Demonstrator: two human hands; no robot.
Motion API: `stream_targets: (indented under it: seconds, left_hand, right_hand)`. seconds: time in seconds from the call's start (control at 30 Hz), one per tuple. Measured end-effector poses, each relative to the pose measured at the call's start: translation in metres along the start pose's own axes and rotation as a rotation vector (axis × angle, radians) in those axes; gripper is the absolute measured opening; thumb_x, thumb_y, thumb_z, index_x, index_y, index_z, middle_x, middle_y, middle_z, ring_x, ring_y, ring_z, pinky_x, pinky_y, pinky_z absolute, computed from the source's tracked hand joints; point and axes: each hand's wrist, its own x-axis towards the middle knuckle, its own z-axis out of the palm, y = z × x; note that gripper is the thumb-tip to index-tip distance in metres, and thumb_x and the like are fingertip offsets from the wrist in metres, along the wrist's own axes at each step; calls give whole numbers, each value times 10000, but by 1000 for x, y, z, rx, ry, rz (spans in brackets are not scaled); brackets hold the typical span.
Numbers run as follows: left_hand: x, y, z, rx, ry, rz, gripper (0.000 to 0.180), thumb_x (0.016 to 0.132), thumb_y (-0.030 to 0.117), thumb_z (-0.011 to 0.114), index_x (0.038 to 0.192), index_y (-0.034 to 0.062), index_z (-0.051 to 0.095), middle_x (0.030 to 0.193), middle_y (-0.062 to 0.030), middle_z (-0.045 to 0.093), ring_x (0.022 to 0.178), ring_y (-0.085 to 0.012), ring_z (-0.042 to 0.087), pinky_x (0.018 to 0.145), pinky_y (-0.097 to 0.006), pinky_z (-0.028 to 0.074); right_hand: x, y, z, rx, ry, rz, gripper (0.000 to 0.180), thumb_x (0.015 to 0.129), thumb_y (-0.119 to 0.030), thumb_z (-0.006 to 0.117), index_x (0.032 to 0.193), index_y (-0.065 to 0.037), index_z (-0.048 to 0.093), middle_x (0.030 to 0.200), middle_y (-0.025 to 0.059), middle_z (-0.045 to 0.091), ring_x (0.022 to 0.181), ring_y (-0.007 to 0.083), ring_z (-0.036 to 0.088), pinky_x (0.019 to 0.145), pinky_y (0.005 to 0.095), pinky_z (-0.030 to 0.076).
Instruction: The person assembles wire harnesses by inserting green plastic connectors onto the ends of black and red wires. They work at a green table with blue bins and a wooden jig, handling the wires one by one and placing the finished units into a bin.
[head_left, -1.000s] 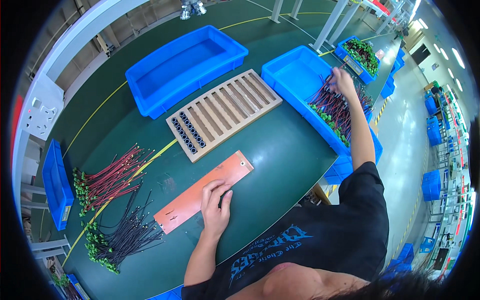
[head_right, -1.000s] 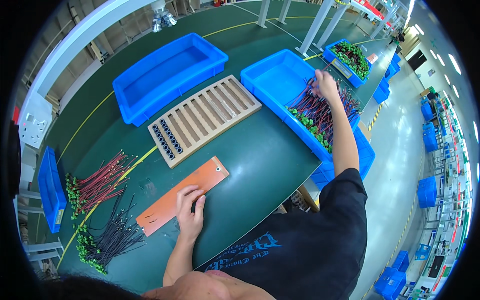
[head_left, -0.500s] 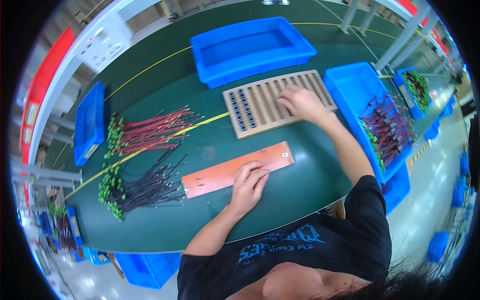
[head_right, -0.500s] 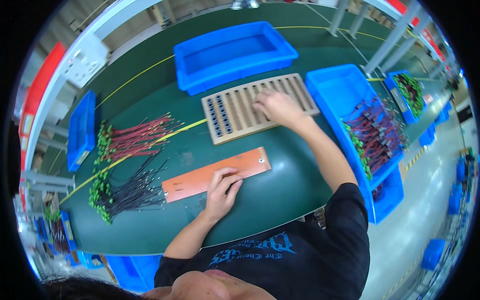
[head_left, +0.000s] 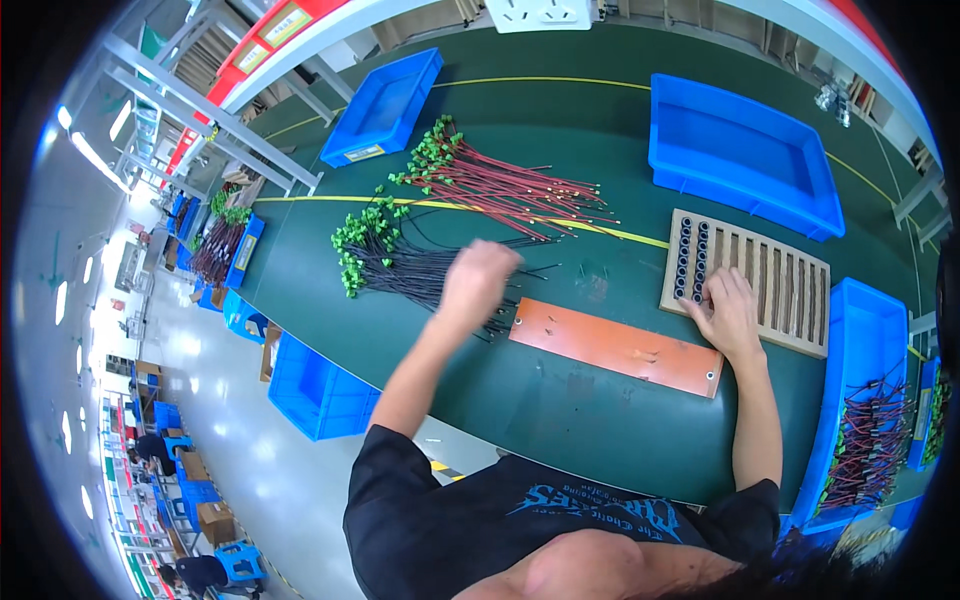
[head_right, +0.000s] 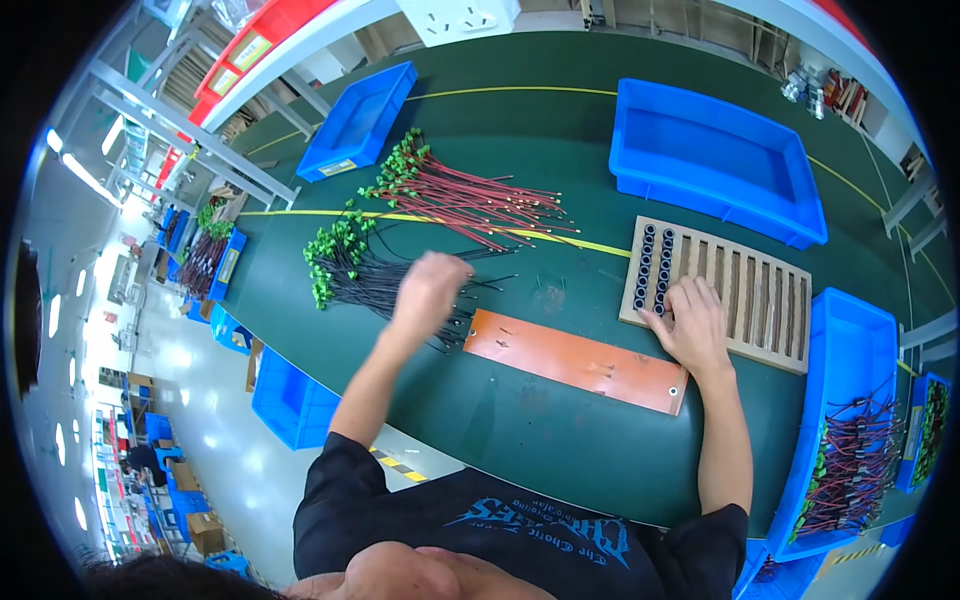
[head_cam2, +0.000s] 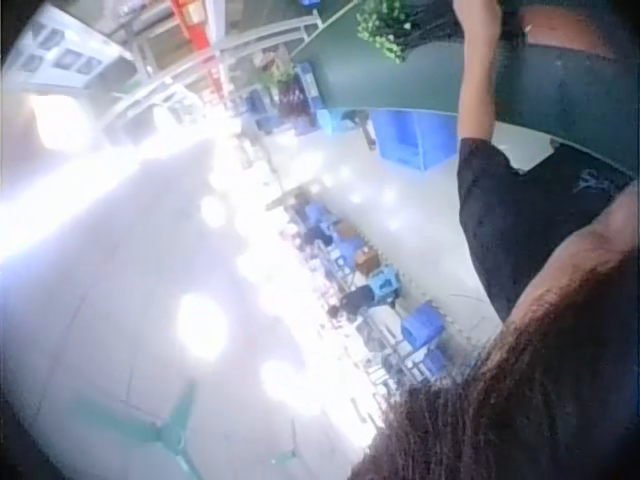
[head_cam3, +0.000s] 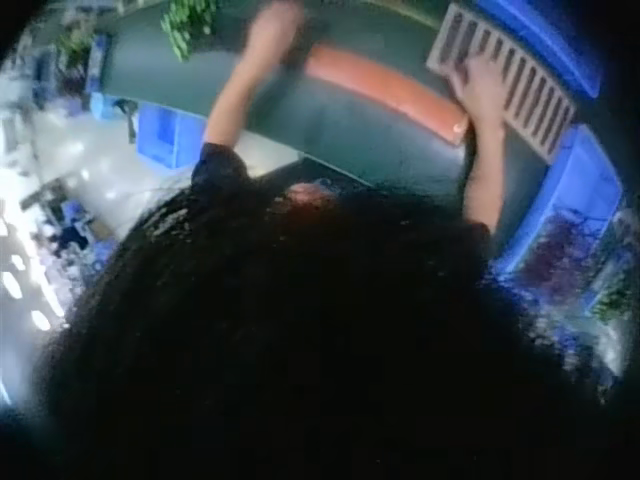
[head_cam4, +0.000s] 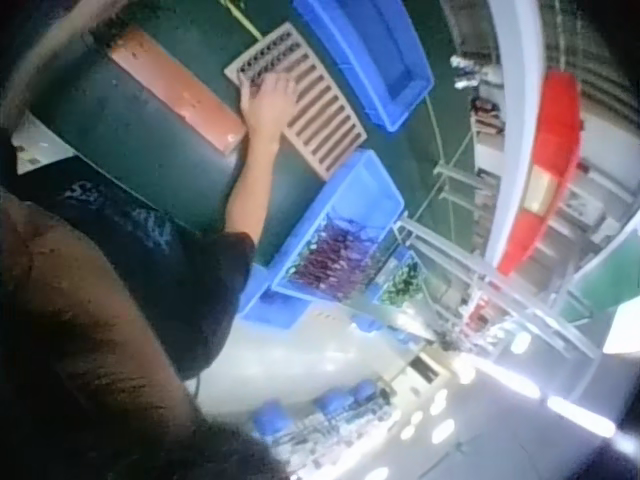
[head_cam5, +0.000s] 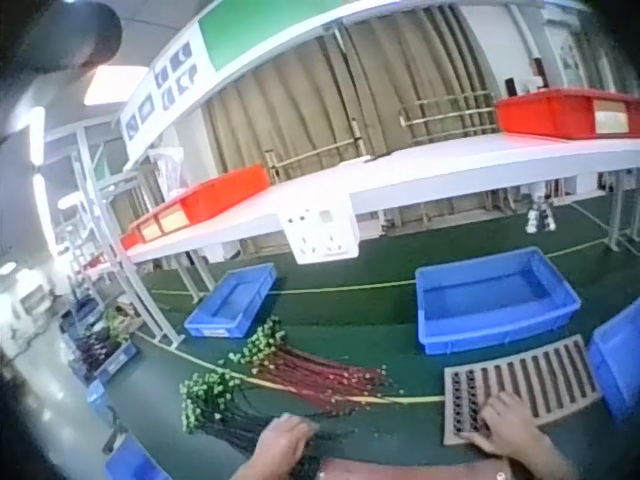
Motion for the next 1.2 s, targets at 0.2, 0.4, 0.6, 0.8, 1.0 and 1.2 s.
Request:
stream_targets:
  seconds: [0.2,0.4,0.6,0.8,1.0,1.2]
  left_hand:
    - [13,-104,-11,85,-393,-137,161,841,57,693,1001,54,711,929,-137,656,958,-356,638,874,-456,525]
    - [32,-117,-19,105,-309,-76,152,823,30,679,973,46,697,941,-143,644,963,-363,641,841,-458,534]
    - [61,-114,0,168,-326,106,193,829,31,680,1018,55,652,961,-121,656,985,-350,639,873,-458,527]
    - [55,-121,5,266,-274,139,163,778,25,651,940,42,665,930,-119,644,945,-322,637,853,-440,539]
    - [48,-150,-15,-17,-118,-30,160,867,43,689,1022,16,712,977,-154,711,895,-302,710,800,-383,566]
    - [56,-164,-34,-586,57,-505,135,1002,58,611,1065,-38,680,926,-84,744,765,-121,696,709,-272,568]
  right_hand:
    - [-3,8,7,-19,98,-108,307,798,-202,808,820,-61,537,816,101,534,795,312,553,684,437,435]
    - [-4,9,8,-8,228,-120,294,764,-129,807,814,-61,525,761,97,530,723,312,547,666,435,413]
    - [-3,5,8,-65,294,-147,280,750,-150,807,755,-71,538,733,96,537,726,296,573,795,443,488]
    - [-1,8,9,-26,318,-163,276,741,-140,805,744,-66,538,719,98,528,732,311,574,868,473,496]
    - [-5,13,14,52,312,-146,282,721,-123,813,738,-59,538,725,106,535,735,325,572,803,455,499]
    - [-11,12,13,350,419,95,220,791,-58,788,790,-33,570,777,85,576,683,211,572,657,354,489]
